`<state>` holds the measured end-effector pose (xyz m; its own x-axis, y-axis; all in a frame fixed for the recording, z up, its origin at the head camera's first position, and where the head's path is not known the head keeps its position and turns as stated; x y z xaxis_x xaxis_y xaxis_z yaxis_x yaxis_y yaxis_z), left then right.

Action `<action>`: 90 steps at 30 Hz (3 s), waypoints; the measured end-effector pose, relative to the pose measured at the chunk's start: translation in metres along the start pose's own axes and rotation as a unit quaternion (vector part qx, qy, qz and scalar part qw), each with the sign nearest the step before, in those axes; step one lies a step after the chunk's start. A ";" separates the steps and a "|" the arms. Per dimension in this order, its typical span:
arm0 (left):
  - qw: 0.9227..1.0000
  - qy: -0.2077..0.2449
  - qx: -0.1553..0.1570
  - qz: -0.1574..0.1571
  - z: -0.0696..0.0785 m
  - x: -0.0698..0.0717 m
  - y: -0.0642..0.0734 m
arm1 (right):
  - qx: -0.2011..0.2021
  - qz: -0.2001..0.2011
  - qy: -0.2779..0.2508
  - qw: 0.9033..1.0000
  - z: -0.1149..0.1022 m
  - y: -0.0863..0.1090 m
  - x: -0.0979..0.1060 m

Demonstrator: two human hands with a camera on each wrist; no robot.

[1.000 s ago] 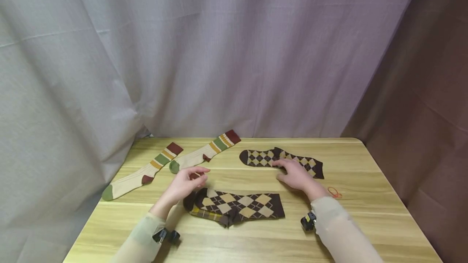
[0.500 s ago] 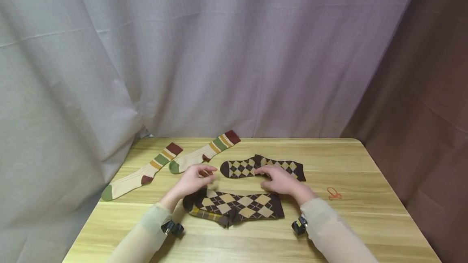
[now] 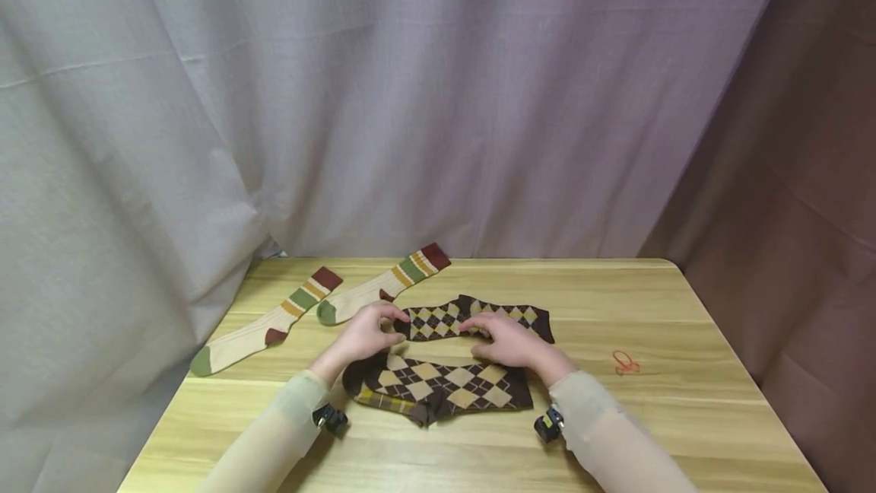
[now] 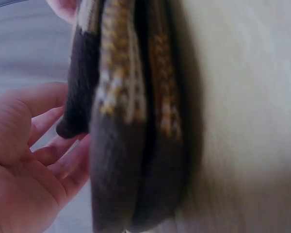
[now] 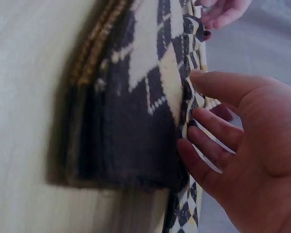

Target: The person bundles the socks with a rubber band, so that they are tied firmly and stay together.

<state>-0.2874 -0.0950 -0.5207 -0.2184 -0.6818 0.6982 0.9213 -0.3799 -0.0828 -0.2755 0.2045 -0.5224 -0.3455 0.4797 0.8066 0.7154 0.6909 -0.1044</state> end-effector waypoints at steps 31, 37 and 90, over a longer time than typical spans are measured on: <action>0.998 -0.052 -0.014 -0.038 -0.019 -0.002 -0.013 | -0.075 0.064 0.051 0.994 0.060 0.076 0.048; 0.995 -0.085 -0.036 -0.033 -0.019 -0.001 -0.016 | -0.052 0.060 0.103 0.991 0.059 0.071 0.049; 0.999 0.039 0.015 0.004 -0.027 0.005 -0.013 | -0.150 0.205 -0.031 0.967 0.058 0.073 0.054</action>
<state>-0.3086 -0.1102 -0.5351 -0.2342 -0.7317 0.6401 0.9322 -0.3559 -0.0658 -0.2775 0.3121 -0.5203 -0.0238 0.7177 0.6960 0.9408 0.2516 -0.2272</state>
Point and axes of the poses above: each hand's wrist, its own y-axis away from the middle knuckle, its own x-axis out of the back of the hand, z = x × y, the point moved 3 cm from there along -y, towards the middle knuckle, and after that the axes turned 6 degrees about x, right-handed, at the moved point
